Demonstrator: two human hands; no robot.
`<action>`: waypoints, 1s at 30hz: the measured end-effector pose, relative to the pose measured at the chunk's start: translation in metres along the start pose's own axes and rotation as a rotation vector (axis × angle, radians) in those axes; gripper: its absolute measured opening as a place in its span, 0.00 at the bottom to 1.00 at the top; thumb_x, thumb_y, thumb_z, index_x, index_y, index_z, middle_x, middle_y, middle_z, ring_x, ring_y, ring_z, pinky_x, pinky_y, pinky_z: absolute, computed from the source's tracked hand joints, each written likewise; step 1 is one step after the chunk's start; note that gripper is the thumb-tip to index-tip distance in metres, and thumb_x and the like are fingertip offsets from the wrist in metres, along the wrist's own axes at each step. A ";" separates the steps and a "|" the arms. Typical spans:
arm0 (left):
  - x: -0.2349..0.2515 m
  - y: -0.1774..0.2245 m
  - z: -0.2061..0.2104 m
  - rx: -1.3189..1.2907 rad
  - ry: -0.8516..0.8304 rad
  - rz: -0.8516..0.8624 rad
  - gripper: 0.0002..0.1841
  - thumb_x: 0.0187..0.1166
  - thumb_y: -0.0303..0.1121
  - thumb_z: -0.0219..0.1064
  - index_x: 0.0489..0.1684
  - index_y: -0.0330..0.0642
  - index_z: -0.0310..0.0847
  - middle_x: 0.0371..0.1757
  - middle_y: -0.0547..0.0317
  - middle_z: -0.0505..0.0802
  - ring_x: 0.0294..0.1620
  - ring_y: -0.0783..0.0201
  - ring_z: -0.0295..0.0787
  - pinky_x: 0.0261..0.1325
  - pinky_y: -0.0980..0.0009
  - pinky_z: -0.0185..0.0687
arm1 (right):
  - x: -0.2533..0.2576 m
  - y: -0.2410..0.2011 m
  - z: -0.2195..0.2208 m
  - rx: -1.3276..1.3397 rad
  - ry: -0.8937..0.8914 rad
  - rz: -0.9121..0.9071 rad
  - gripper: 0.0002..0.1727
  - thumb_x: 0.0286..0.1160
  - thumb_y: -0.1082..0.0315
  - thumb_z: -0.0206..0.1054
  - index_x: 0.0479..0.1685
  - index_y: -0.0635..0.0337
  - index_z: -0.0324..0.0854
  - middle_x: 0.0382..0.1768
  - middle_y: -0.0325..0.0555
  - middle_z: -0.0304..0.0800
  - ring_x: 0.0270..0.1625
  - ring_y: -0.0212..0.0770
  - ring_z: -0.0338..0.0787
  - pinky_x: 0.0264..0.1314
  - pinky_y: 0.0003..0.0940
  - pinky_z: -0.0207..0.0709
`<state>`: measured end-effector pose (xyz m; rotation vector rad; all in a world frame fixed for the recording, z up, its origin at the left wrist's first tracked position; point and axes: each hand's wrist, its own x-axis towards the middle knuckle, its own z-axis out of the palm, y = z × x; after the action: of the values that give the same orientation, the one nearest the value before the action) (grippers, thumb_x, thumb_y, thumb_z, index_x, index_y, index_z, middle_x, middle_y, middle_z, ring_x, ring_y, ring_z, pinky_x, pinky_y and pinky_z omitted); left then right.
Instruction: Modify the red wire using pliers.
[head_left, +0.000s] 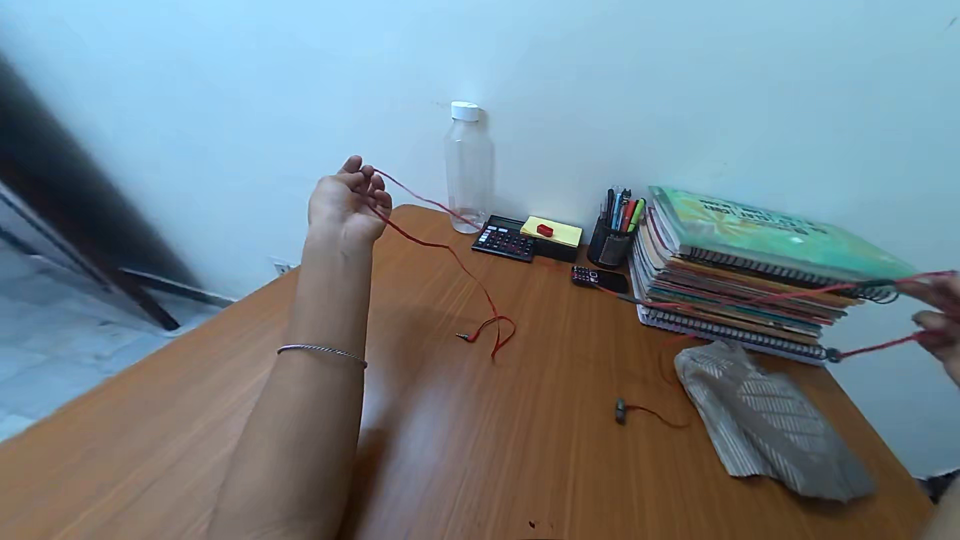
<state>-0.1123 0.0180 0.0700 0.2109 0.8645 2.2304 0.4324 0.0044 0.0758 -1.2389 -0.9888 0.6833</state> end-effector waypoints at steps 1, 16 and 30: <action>0.001 -0.001 -0.001 0.061 0.014 0.037 0.11 0.89 0.25 0.48 0.58 0.51 0.73 0.36 0.69 0.80 0.26 0.80 0.76 0.31 0.86 0.74 | -0.001 0.001 0.006 -0.062 -0.056 -0.005 0.12 0.93 0.65 0.50 0.46 0.52 0.79 0.31 0.28 0.90 0.21 0.17 0.78 0.25 0.12 0.71; 0.039 -0.021 -0.040 1.359 -0.191 0.211 0.18 0.89 0.30 0.57 0.70 0.28 0.79 0.69 0.26 0.83 0.69 0.33 0.79 0.70 0.36 0.68 | -0.023 0.036 0.110 -0.816 -0.627 0.105 0.10 0.87 0.71 0.62 0.50 0.70 0.84 0.39 0.53 0.89 0.35 0.39 0.85 0.44 0.37 0.80; 0.001 -0.061 -0.004 1.975 -0.702 0.358 0.19 0.73 0.29 0.77 0.63 0.38 0.88 0.74 0.26 0.79 0.80 0.22 0.64 0.72 0.21 0.55 | -0.030 0.043 0.131 -1.117 -0.769 -0.032 0.23 0.82 0.66 0.70 0.72 0.64 0.78 0.63 0.62 0.87 0.67 0.61 0.85 0.71 0.62 0.71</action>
<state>-0.0797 0.0473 0.0281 1.8935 2.2434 0.5329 0.3056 0.0461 0.0302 -1.9421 -2.2021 0.5811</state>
